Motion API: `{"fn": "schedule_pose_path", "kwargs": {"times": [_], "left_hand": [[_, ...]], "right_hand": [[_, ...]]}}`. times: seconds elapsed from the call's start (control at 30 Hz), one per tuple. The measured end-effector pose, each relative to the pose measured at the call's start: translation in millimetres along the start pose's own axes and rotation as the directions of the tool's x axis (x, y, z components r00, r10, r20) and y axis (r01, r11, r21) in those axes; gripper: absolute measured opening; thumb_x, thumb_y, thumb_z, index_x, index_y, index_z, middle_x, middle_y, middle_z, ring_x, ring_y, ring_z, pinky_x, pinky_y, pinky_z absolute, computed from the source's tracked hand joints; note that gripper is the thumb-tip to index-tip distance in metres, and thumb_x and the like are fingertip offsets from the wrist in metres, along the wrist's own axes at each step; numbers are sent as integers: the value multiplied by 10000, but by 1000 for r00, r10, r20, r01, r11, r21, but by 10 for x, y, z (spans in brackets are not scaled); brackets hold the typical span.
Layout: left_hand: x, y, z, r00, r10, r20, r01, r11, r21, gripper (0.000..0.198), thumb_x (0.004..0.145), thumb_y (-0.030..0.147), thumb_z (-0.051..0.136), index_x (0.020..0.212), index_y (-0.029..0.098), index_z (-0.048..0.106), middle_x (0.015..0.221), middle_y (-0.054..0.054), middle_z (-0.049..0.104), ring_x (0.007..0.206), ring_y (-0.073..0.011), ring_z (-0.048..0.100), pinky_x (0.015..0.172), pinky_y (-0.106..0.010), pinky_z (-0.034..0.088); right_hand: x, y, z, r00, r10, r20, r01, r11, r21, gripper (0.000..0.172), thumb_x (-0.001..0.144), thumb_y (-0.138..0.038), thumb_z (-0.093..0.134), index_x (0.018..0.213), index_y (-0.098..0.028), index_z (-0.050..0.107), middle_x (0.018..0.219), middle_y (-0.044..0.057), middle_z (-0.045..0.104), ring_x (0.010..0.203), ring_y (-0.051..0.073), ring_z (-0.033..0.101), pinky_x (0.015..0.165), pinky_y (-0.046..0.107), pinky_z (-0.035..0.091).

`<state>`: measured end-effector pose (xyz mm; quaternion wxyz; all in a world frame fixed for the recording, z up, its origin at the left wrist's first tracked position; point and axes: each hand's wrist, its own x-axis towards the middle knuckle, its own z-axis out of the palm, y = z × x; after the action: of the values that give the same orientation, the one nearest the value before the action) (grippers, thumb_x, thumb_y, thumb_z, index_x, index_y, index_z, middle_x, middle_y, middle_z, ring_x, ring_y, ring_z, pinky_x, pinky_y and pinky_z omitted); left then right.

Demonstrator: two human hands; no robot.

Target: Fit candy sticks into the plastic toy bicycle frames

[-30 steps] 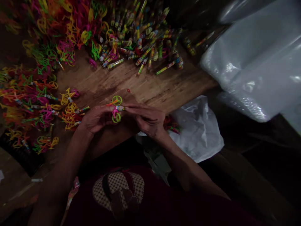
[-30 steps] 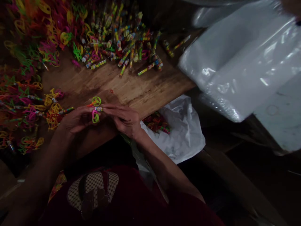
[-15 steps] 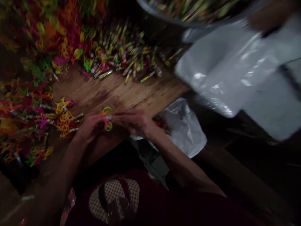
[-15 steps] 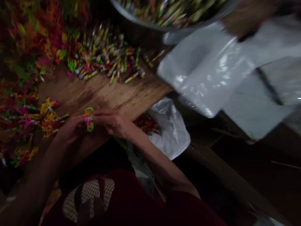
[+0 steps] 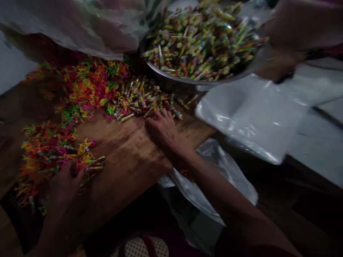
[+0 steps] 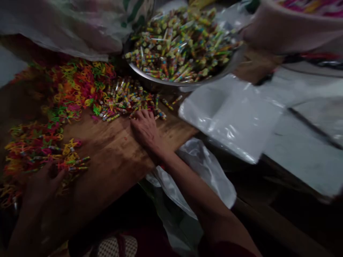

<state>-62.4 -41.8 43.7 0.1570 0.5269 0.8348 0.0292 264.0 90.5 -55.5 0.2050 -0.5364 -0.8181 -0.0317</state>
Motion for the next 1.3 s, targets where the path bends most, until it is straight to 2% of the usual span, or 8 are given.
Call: {"fn": "schedule_pose_path", "kwargs": {"times": [0.1, 0.27, 0.4, 0.5, 0.73, 1.0, 1.17, 1.3], "left_hand": [[-27, 12, -50, 991, 14, -136, 15, 977, 213, 462, 904, 400, 519, 1309, 195, 602, 973, -128, 745, 867, -327, 695, 713, -382, 487], [195, 307, -120, 947, 210, -244, -110, 922, 371, 353, 935, 313, 492, 1224, 192, 654, 1215, -158, 686, 1062, -333, 654, 844, -414, 502], [769, 699, -73, 923, 314, -223, -246, 926, 286, 291, 962, 255, 447, 1067, 177, 707, 1179, -163, 695, 1115, -332, 634, 921, -420, 481], [1239, 910, 37, 945, 203, -256, -149, 965, 217, 353, 940, 392, 553, 1132, 118, 666, 1183, -230, 676, 1116, -392, 637, 908, -451, 481], [1773, 887, 220, 968, 96, -230, -107, 994, -36, 362, 831, 273, 676, 1153, 113, 635, 1058, -190, 724, 1017, -330, 684, 840, -370, 491], [1516, 742, 205, 993, -21, 117, 69, 902, -427, 113, 740, 229, 720, 784, 170, 634, 498, 27, 562, 508, -164, 596, 556, -263, 461], [1001, 816, 281, 915, 156, 372, 137, 748, -650, 179, 689, 266, 787, 730, 182, 635, 539, 2, 608, 457, -130, 552, 476, -236, 426], [654, 919, 475, 952, 261, 159, -120, 798, -590, 147, 795, 277, 683, 904, 181, 709, 768, -52, 703, 665, -183, 652, 645, -299, 527]], "right_hand": [[70, -61, 51, 997, -75, 6, 75, 996, -56, 198, 942, -205, 517, 885, -194, 707, 1012, 127, 660, 964, 281, 499, 837, 422, 369], [54, -157, 56, 977, -198, -75, 203, 978, 57, 162, 909, -195, 554, 1011, -188, 680, 1185, 123, 659, 985, 271, 518, 876, 421, 371], [-56, -224, 72, 978, -211, 2, 210, 976, 49, 172, 904, -205, 565, 1038, -154, 660, 1143, 133, 685, 972, 280, 526, 842, 408, 385], [-171, -199, 86, 986, -162, 27, 160, 986, 50, 233, 898, -173, 560, 1109, -137, 654, 1208, 149, 667, 1013, 291, 523, 837, 407, 404], [-135, -138, 104, 992, -116, 58, 115, 993, 17, 300, 915, -134, 514, 1178, -153, 656, 1059, 140, 659, 912, 275, 530, 773, 379, 430], [-183, -437, 111, 979, -9, -203, 116, 844, 524, 127, 949, -231, 530, 933, -209, 654, 905, 71, 626, 740, 177, 586, 612, 296, 459], [-405, -601, 15, 971, 169, -167, 23, 634, 773, 119, 944, -282, 600, 1008, -239, 691, 925, 50, 694, 818, 176, 655, 701, 314, 538], [-585, -558, 75, 913, 390, -116, -108, 508, 854, 135, 921, -342, 643, 968, -257, 736, 871, 33, 706, 799, 177, 655, 706, 330, 545]]}}
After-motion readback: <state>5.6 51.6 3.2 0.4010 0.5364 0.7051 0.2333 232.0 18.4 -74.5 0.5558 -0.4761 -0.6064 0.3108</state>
